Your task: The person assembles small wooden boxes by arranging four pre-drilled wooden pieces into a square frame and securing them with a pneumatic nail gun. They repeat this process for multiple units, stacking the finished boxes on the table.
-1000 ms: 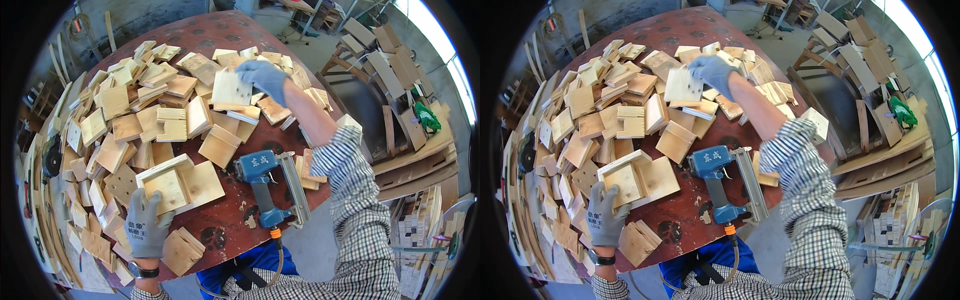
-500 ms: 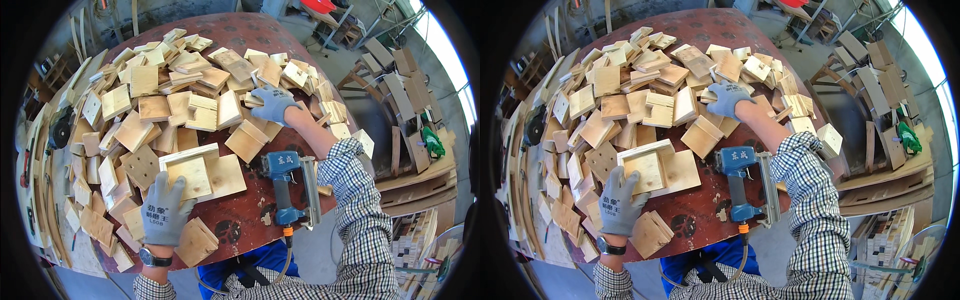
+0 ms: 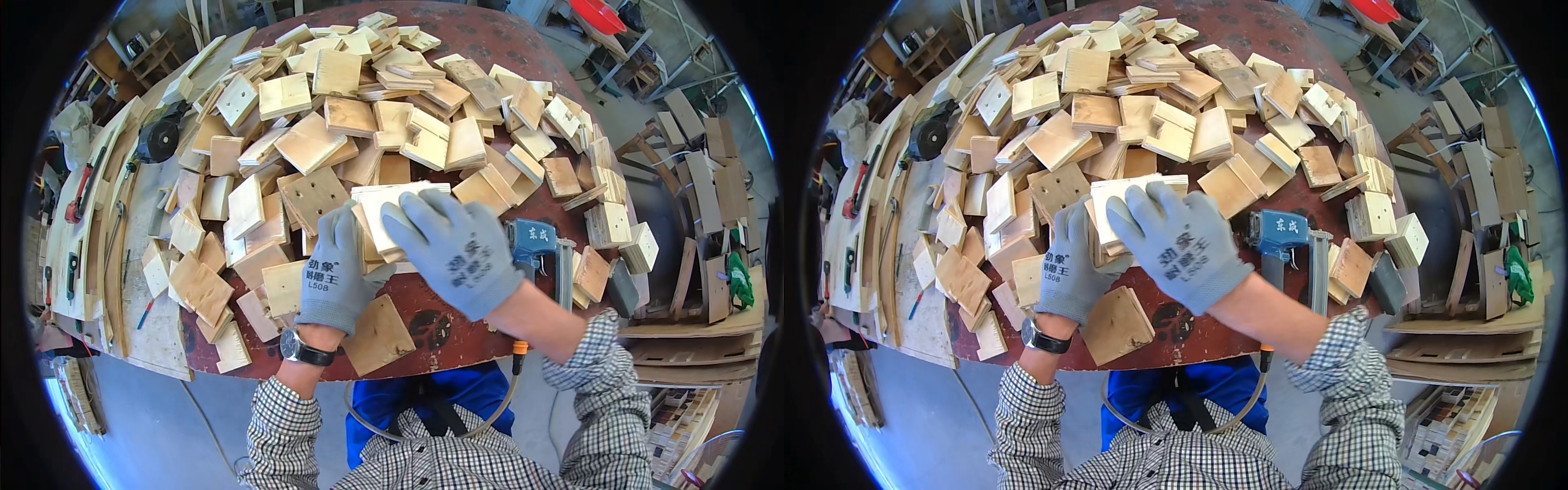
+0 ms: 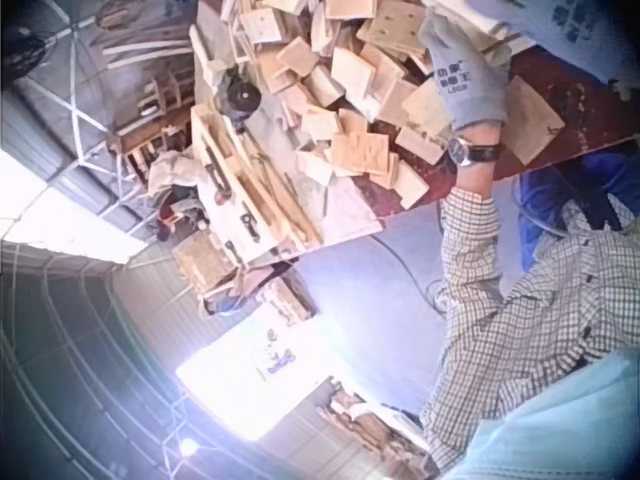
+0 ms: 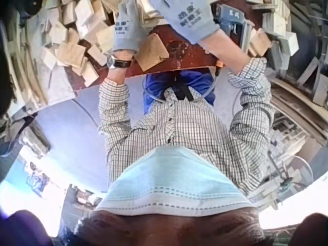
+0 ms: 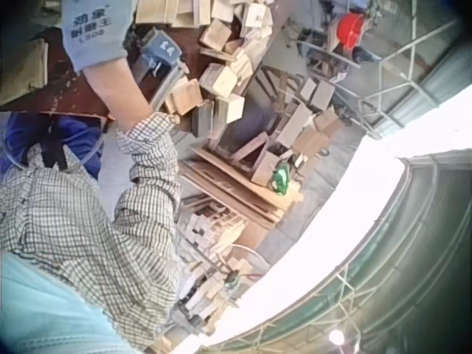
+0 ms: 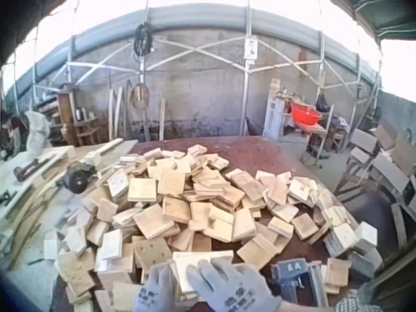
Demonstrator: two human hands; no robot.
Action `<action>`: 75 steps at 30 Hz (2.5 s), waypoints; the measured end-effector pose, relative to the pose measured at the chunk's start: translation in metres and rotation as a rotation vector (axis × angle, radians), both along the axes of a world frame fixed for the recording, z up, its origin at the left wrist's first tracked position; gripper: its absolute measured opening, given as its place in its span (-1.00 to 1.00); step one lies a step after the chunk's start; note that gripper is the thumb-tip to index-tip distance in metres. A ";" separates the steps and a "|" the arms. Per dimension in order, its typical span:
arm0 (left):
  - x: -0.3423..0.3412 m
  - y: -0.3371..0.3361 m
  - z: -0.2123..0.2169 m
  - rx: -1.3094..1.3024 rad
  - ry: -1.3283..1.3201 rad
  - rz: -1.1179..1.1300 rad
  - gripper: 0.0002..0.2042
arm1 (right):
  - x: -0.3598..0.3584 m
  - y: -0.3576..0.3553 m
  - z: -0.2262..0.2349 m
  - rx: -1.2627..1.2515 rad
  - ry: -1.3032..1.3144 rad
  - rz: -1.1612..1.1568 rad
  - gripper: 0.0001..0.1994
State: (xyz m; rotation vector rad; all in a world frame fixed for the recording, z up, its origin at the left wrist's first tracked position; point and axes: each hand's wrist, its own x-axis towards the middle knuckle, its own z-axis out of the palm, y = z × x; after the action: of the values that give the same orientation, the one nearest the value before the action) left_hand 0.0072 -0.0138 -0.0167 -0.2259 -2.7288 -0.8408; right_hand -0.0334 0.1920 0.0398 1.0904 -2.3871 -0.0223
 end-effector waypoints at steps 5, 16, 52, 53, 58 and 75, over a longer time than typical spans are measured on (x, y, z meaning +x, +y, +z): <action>0.006 -0.012 -0.018 0.155 -0.067 0.041 -0.03 | 0.006 -0.018 -0.023 0.012 0.006 -0.097 -0.47; 0.014 -0.006 0.002 0.102 0.044 -0.046 -0.14 | 0.016 -0.009 -0.032 0.083 -0.073 -0.198 -0.36; 0.005 0.002 0.009 -0.135 -0.043 -0.047 -0.41 | 0.013 0.008 -0.041 -0.144 -0.372 -0.234 -0.39; 0.003 0.002 0.007 -0.138 -0.031 -0.044 -0.42 | 0.012 0.007 -0.042 -0.141 -0.371 -0.236 -0.39; 0.000 0.008 0.014 -0.146 -0.090 -0.036 -0.42 | 0.005 0.014 -0.040 -0.206 -0.587 -0.240 -0.39; -0.002 -0.012 0.001 0.104 -0.110 -0.002 -0.20 | 0.010 0.009 -0.044 -0.233 -0.397 -0.231 -0.39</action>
State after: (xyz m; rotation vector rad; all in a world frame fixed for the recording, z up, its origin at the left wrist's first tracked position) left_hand 0.0048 -0.0254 -0.0162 -0.1661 -2.7757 -1.0212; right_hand -0.0232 0.2012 -0.0041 0.7603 -2.7684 0.4172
